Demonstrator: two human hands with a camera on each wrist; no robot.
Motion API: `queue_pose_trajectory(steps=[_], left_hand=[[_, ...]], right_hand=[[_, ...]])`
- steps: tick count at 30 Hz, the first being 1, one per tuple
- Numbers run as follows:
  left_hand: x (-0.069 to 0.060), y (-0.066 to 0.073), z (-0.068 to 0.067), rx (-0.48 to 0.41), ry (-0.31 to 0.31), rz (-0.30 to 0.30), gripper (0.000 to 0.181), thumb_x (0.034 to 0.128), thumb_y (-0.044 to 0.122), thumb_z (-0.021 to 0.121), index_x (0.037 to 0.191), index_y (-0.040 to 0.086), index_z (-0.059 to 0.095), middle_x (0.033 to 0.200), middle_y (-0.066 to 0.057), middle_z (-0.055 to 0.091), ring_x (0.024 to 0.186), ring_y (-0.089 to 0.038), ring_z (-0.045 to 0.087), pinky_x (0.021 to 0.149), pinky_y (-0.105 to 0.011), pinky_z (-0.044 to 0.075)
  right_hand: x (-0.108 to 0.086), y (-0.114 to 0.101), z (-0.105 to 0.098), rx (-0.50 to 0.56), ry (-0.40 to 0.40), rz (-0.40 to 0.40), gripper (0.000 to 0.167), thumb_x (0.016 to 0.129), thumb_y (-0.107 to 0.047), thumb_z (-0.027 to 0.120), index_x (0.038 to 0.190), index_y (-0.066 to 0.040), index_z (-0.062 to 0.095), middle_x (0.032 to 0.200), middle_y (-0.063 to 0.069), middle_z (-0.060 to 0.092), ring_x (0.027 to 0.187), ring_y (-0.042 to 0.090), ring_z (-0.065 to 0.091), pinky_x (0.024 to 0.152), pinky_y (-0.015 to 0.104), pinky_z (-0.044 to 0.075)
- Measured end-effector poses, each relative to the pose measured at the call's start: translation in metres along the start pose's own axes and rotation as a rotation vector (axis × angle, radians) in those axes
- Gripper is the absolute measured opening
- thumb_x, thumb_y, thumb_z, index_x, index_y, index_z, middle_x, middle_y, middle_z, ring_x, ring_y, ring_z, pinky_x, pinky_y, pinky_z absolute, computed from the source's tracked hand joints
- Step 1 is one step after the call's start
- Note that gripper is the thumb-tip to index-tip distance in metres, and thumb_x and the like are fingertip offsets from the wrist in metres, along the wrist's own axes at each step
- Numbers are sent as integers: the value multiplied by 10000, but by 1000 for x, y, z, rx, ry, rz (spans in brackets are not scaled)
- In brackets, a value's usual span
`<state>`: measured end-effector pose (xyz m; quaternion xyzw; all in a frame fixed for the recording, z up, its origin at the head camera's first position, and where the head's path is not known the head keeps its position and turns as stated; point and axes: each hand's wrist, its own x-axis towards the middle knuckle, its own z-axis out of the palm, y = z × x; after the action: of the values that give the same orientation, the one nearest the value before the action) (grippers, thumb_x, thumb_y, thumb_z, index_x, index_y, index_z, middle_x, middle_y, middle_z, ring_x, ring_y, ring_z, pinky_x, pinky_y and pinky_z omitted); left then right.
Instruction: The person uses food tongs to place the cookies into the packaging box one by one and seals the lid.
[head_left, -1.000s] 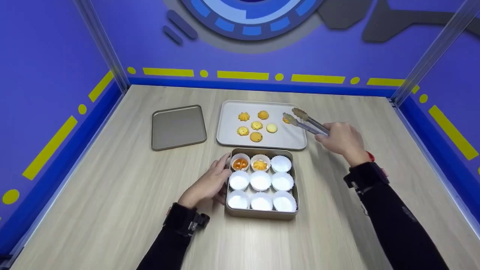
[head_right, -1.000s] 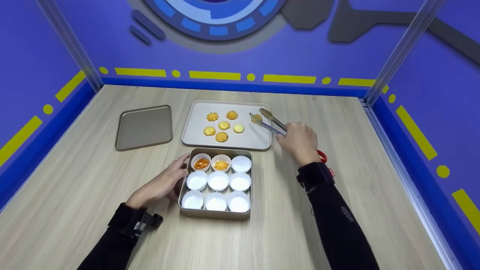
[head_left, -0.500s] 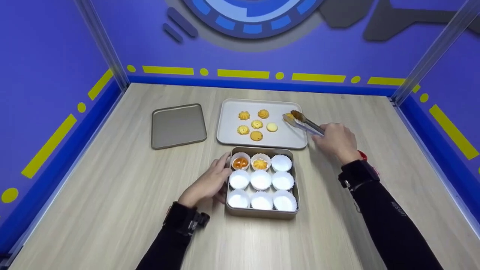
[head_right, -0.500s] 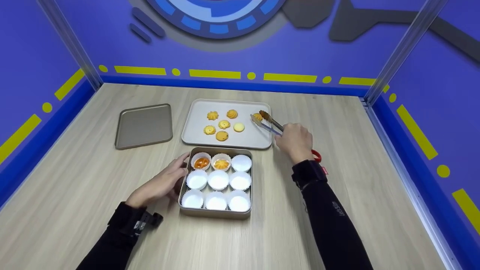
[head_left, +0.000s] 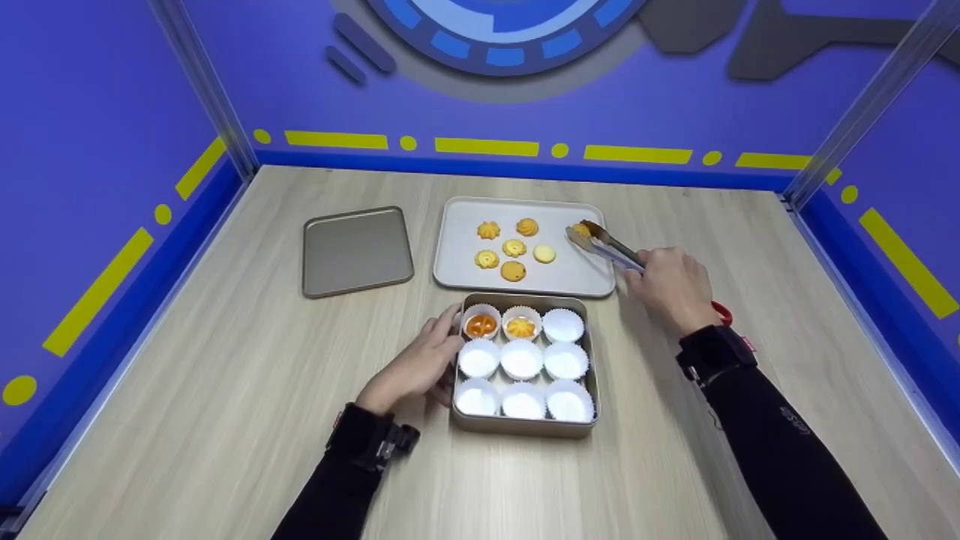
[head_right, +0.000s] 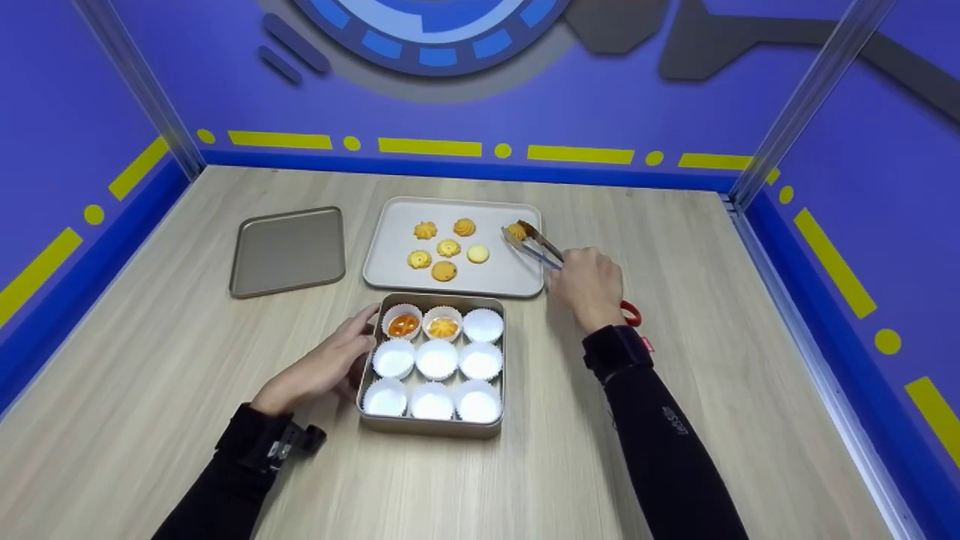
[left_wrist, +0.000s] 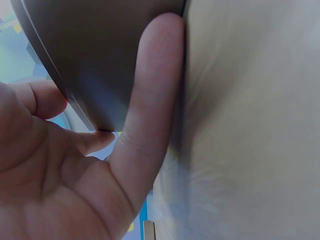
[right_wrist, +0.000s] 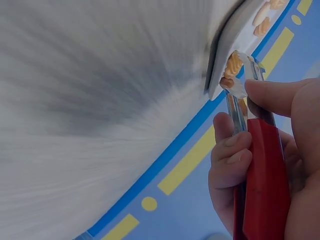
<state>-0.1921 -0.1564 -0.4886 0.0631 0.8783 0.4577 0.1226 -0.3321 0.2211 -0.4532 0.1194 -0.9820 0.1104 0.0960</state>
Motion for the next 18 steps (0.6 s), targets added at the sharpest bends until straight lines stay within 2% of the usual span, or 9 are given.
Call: queue_pose_trajectory(steps=[4, 9, 10, 12, 14, 16, 17, 18], left_hand=[[0, 0, 0, -15, -5, -21, 672, 1098, 318, 400, 1721, 199, 178, 1499, -172, 450, 1375, -388, 481, 1182, -564, 428], [-1, 0, 0, -24, -11, -35, 675, 1103, 326, 400, 1724, 211, 161, 1509, -156, 448, 1382, -391, 480, 1175, -569, 436], [-2, 0, 0, -26, -12, -37, 676, 1104, 326, 400, 1725, 212, 158, 1514, -156, 445, 1384, -394, 479, 1155, -564, 458], [-2, 0, 0, -51, -16, -49, 680, 1104, 327, 407, 1726, 224, 151, 1535, -155, 427, 1382, -411, 480, 1039, -569, 554], [-2, 0, 0, -49, -16, -54, 682, 1106, 335, 405, 1727, 228, 145, 1558, -152, 416, 1388, -407, 480, 1018, -549, 568], [-2, 1, 1, -75, -21, -58, 688, 1103, 331, 408, 1727, 226, 137, 1578, -160, 393, 1357, -428, 500, 898, -565, 619], [-2, 1, 1, -76, -21, -58, 689, 1103, 333, 406, 1727, 224, 137, 1584, -161, 389, 1353, -427, 502, 880, -561, 624], [-2, 2, 1, -65, -19, -56, 688, 1104, 338, 402, 1728, 220, 136, 1589, -157, 390, 1354, -413, 503, 942, -547, 606]], right_hand=[[-2, 1, 1, -17, 9, -13, 240, 988, -255, 646, 820, -85, 633, 747, 110, 533, 648, 321, 493, 530, 405, 329], [-5, 1, -1, -9, -15, -4, 217, 1007, -250, 648, 943, -50, 702, 780, 116, 537, 678, 315, 496, 556, 390, 324], [-6, 1, -2, -10, -18, -3, 211, 1009, -248, 652, 962, -50, 710, 783, 116, 538, 681, 316, 497, 560, 390, 325], [-8, 2, -5, -17, -20, -5, 206, 1010, -250, 658, 996, -56, 726, 795, 117, 546, 690, 317, 502, 565, 393, 333], [-10, 3, -10, -27, -38, -7, 210, 1016, -268, 656, 1030, -74, 734, 816, 120, 558, 702, 316, 505, 577, 400, 341], [-13, 5, -17, -35, -67, -15, 231, 1021, -288, 659, 1093, -86, 743, 847, 123, 573, 720, 311, 507, 594, 408, 356], [-15, 5, -22, -43, -81, -27, 249, 1023, -300, 660, 1123, -89, 745, 858, 123, 580, 725, 307, 509, 601, 413, 369], [-17, 6, -27, -53, -88, -42, 257, 1022, -310, 666, 1135, -94, 745, 860, 122, 587, 727, 303, 513, 603, 421, 383]])
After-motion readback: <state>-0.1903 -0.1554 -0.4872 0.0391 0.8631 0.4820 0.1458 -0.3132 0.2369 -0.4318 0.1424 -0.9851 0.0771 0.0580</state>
